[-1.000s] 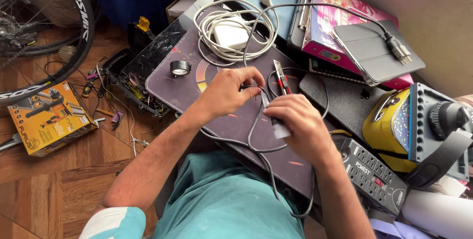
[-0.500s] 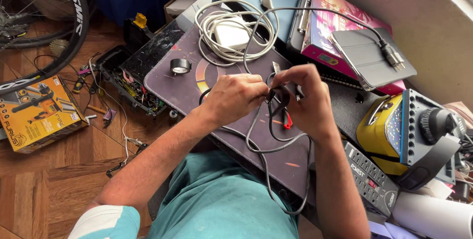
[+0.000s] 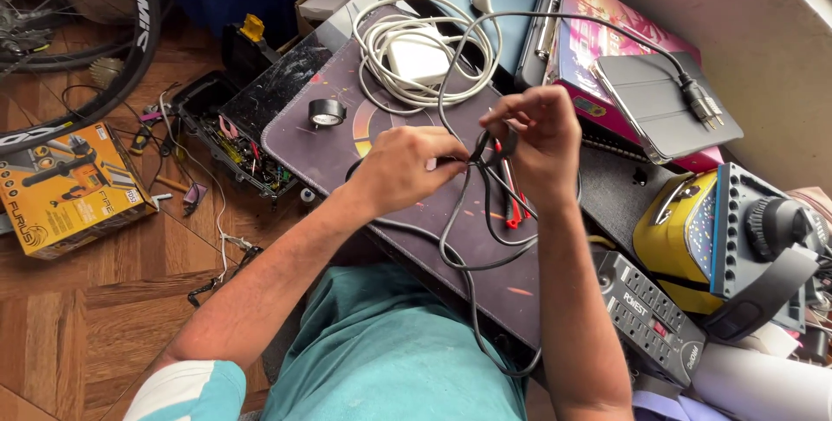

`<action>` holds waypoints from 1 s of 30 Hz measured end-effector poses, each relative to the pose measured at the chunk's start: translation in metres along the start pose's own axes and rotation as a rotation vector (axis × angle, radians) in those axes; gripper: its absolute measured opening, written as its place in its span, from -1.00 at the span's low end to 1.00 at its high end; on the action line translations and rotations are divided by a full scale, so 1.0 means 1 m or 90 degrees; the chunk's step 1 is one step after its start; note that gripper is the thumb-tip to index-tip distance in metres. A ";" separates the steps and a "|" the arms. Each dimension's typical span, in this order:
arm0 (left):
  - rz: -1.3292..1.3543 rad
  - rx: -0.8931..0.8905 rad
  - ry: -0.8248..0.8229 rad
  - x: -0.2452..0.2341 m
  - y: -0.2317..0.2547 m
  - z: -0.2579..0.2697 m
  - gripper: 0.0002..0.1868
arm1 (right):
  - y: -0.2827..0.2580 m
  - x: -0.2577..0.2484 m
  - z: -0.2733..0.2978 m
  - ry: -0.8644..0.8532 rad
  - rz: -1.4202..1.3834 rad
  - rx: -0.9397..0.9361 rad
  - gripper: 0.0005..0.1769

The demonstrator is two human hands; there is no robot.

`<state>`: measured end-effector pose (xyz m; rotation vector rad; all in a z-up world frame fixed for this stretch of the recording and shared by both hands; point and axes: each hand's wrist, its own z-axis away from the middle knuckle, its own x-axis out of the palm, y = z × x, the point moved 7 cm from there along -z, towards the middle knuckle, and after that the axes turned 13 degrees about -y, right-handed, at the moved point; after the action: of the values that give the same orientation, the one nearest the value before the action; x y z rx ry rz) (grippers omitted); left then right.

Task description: Repairing an electronic component by stripping wires, connecting them, and applying electrical tape

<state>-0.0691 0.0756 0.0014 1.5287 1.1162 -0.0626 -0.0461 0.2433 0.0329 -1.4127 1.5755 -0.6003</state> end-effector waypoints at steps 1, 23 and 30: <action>-0.002 -0.001 0.001 -0.002 -0.002 0.001 -0.92 | -0.013 0.002 0.002 0.000 -0.001 -0.002 -0.58; -0.064 0.168 0.080 -0.004 0.025 -0.002 -0.79 | -0.181 0.073 0.064 -0.136 0.616 -0.192 -0.80; 0.001 0.202 0.125 -0.009 0.030 -0.001 -0.85 | -0.040 0.007 0.029 -0.007 0.112 0.243 -0.79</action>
<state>-0.0550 0.0748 0.0290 1.8496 1.3063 -0.0935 -0.0006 0.2336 0.0504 -0.9813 1.4635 -0.7401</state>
